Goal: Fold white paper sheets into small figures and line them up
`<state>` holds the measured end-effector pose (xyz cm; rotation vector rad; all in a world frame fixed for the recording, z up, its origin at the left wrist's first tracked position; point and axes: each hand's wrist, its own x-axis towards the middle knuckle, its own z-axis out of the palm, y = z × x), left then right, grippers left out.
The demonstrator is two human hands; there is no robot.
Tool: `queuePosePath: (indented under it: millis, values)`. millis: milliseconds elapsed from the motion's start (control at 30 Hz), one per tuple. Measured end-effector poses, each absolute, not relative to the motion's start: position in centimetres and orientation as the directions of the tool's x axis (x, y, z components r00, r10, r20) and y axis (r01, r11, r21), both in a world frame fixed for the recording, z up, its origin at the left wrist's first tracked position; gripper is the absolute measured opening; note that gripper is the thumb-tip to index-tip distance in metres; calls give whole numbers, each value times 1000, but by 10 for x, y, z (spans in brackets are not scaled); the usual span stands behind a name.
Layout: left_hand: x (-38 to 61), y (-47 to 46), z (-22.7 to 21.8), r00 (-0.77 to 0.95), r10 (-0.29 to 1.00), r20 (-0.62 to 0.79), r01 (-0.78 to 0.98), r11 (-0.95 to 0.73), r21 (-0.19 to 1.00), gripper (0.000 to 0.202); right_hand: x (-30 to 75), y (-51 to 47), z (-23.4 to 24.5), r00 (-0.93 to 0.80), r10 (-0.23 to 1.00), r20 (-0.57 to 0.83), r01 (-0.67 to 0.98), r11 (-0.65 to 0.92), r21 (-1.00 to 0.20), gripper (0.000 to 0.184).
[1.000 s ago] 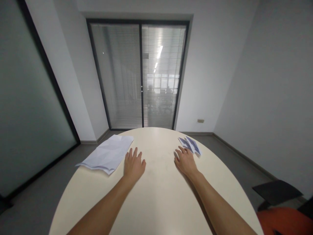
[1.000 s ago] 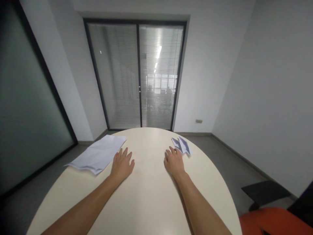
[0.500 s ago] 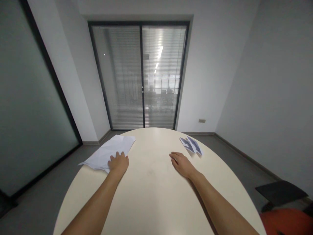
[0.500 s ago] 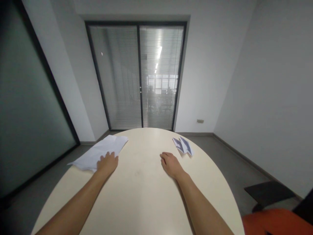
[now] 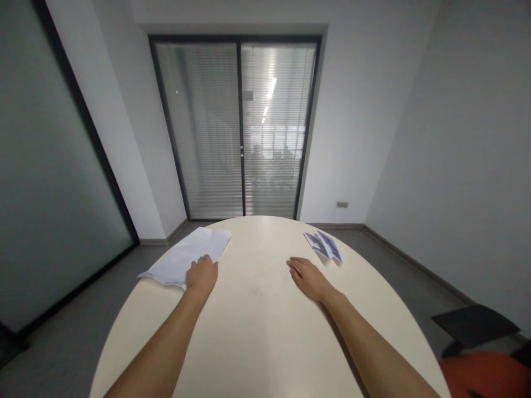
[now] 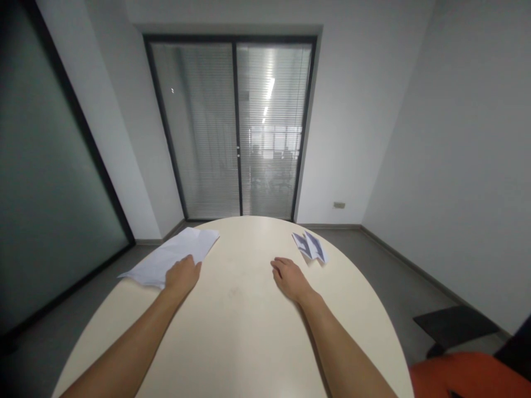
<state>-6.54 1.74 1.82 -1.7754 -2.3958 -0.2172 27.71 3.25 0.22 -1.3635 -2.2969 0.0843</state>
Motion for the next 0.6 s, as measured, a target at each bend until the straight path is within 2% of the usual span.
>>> queuePosePath:
  millis: [100,233,600]
  values:
    - [-65,18,18,-294,927,234,955,294,38,41,278,33,1,-397,843,362,815,505,-283,38]
    - [-64,18,21,-298,934,196,954,295,44,35,277,33,2,-403,843,357,820,505,-268,39]
    - [-61,17,23,-220,959,177,973,229,-30,37,275,32,3,-404,843,356,817,507,-274,37]
